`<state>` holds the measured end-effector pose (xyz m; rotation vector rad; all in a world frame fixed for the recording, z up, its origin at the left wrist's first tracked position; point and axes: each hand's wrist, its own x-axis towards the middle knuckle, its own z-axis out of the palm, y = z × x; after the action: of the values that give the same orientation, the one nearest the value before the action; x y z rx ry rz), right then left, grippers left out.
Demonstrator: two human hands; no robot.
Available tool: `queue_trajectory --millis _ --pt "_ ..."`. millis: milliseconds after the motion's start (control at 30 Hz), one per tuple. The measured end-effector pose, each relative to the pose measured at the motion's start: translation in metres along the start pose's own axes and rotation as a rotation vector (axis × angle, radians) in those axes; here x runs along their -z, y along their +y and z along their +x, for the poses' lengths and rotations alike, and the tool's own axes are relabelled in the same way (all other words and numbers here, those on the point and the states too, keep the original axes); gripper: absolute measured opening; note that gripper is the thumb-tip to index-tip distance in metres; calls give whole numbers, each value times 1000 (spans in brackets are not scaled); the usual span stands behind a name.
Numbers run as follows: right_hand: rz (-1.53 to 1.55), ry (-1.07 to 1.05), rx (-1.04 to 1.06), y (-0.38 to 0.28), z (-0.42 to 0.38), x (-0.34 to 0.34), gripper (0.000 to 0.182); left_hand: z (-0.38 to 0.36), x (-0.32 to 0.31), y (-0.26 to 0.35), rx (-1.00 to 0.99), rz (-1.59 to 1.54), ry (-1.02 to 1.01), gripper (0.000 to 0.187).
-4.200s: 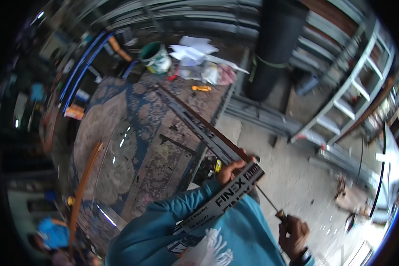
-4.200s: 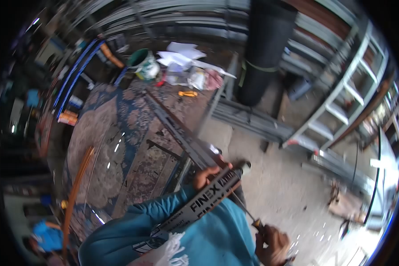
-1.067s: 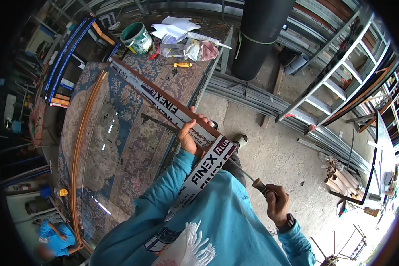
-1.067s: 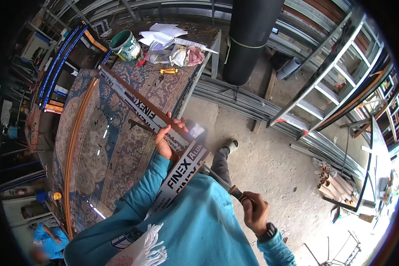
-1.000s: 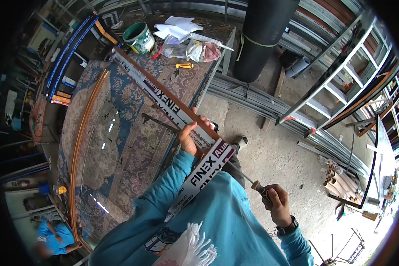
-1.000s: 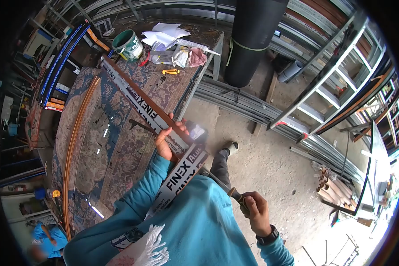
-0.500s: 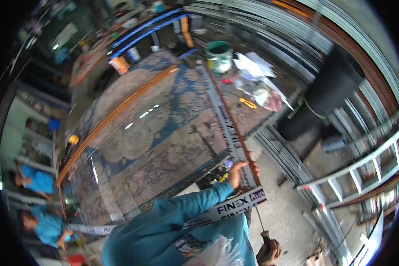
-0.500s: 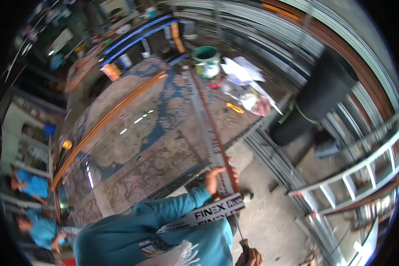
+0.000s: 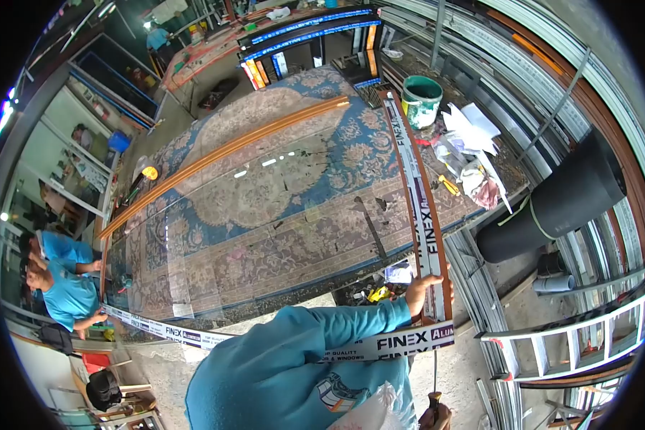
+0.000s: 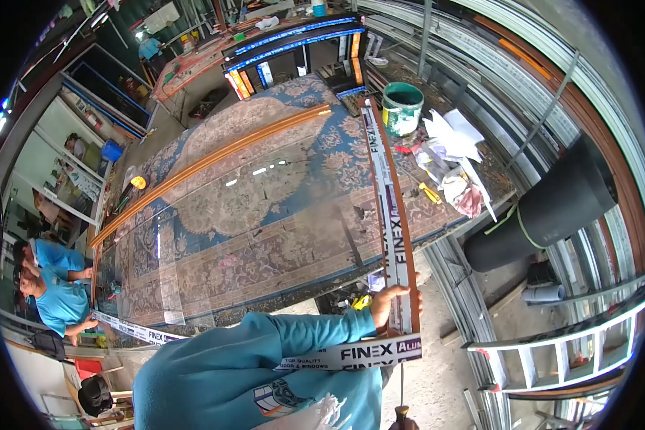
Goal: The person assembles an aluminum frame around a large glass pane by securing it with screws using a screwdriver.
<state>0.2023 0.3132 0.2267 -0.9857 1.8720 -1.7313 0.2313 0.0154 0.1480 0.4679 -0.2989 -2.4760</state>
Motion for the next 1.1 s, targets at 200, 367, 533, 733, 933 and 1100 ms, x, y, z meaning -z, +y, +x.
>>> queue_trajectory --millis 200,367,533,733,933,1100 --pt "469 -23 -885 -42 12 19 27 7 13 -1 15 -83 -34 56" --pt "-640 37 3 -15 -27 24 24 -3 10 -2 -34 -115 -109 56" --pt "-458 15 -205 -12 -34 30 20 -13 -4 6 17 22 -34 55" --pt "373 72 -744 -19 -31 33 19 -14 -6 6 -38 -31 -103 58" --pt "-341 40 -278 -18 -34 19 23 -14 -4 5 -32 -27 -125 58" --pt "766 37 -986 -23 -18 36 25 -11 -2 10 -22 0 -124 59"
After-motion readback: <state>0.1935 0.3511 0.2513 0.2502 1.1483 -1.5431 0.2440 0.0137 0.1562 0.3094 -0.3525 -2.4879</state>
